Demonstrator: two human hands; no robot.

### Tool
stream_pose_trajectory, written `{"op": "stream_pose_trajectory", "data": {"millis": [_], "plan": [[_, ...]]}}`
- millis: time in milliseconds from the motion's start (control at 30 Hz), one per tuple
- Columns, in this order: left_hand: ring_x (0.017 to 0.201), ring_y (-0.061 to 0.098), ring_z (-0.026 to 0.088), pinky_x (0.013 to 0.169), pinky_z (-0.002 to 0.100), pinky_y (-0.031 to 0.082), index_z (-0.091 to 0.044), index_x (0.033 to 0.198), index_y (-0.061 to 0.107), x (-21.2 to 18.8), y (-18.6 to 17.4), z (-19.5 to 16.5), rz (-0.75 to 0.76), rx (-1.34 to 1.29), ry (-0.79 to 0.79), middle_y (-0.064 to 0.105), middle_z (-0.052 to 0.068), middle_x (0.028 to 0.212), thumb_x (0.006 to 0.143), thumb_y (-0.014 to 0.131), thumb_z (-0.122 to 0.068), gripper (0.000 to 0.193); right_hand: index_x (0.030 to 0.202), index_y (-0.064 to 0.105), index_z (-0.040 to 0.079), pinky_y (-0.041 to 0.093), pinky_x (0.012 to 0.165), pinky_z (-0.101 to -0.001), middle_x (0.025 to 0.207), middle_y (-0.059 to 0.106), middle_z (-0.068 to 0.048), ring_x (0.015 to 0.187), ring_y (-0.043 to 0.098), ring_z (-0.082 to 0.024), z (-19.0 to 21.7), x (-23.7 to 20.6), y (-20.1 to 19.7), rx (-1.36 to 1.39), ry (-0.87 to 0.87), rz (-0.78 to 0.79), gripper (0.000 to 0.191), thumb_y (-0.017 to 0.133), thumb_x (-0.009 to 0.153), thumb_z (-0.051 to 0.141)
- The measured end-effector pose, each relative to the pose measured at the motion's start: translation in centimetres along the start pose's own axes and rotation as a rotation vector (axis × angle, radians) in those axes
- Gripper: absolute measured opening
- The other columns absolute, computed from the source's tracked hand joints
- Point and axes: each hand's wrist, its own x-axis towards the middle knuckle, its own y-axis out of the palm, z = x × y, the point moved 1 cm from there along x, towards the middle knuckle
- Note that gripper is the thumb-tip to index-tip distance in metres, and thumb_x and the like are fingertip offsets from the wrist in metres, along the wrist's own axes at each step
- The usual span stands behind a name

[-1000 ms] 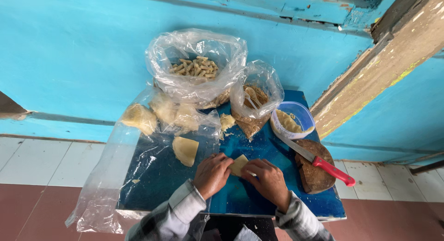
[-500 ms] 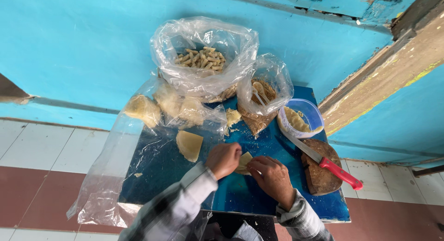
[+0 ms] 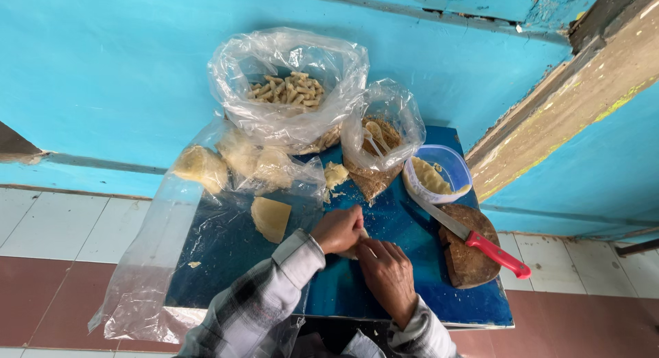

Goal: The person takes triangular pieces of dough from a plastic-covered table, pinches and folds each piece closed by hand, and places the folded pastries into a plastic container. A knife rests on a wooden board beside the work area and bags of dough and filling sit on the table.

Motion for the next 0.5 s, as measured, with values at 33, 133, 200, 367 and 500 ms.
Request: {"op": "stream_pose_trajectory", "data": {"millis": [33, 133, 200, 367, 500], "plan": [[0.084, 0.073, 0.034, 0.075, 0.045, 0.057, -0.007, 0.097, 0.061, 0.2, -0.4, -0.1, -0.003, -0.039, -0.014, 0.075, 0.013, 0.088, 0.088, 0.072, -0.015, 0.016, 0.095, 0.072, 0.010, 0.055, 0.077, -0.0388, 0.103, 0.073, -0.003, 0.089, 0.071, -0.024, -0.1, 0.2, 0.1, -0.021, 0.001, 0.013, 0.014, 0.073, 0.081, 0.009], [0.084, 0.075, 0.031, 0.075, 0.042, 0.057, -0.007, 0.104, 0.060, 0.6, -1.7, -0.6, -0.064, -0.139, -0.022, 0.076, 0.013, 0.089, 0.087, 0.072, -0.011, 0.022, 0.093, 0.073, 0.011, 0.054, 0.076, -0.0392, 0.102, 0.074, -0.002, 0.088, 0.071, -0.024, -0.6, 1.2, 0.7, -0.064, 0.017, 0.050, 0.014, 0.072, 0.080, 0.007], [0.085, 0.075, 0.030, 0.075, 0.041, 0.058, -0.006, 0.112, 0.059, 0.5, -2.3, -1.2, -0.119, -0.200, 0.024, 0.075, 0.013, 0.092, 0.085, 0.072, -0.008, 0.030, 0.090, 0.073, 0.011, 0.054, 0.074, -0.0408, 0.098, 0.074, -0.002, 0.087, 0.071, -0.025, -1.0, 1.7, 1.0, -0.059, 0.060, 0.090, 0.009, 0.073, 0.081, 0.009], [0.082, 0.075, 0.030, 0.072, 0.039, 0.058, -0.006, 0.115, 0.064, -1.9, -4.2, -2.3, -0.288, -0.202, 0.207, 0.072, 0.014, 0.102, 0.087, 0.069, -0.005, 0.029, 0.090, 0.076, 0.013, 0.057, 0.071, -0.0393, 0.096, 0.073, -0.002, 0.086, 0.072, -0.025, -2.4, 2.4, 1.4, 0.088, 0.059, 0.074, 0.008, 0.074, 0.084, 0.017], [0.091, 0.071, 0.033, 0.076, 0.041, 0.056, -0.007, 0.106, 0.069, -5.0, -6.0, -2.1, -0.337, -0.060, 0.219, 0.072, 0.011, 0.100, 0.089, 0.070, -0.007, 0.017, 0.090, 0.077, 0.013, 0.056, 0.068, -0.0383, 0.096, 0.073, -0.003, 0.079, 0.072, -0.025, -4.8, 3.6, 1.6, 0.250, 0.119, 0.269, 0.010, 0.076, 0.087, 0.022]]}}
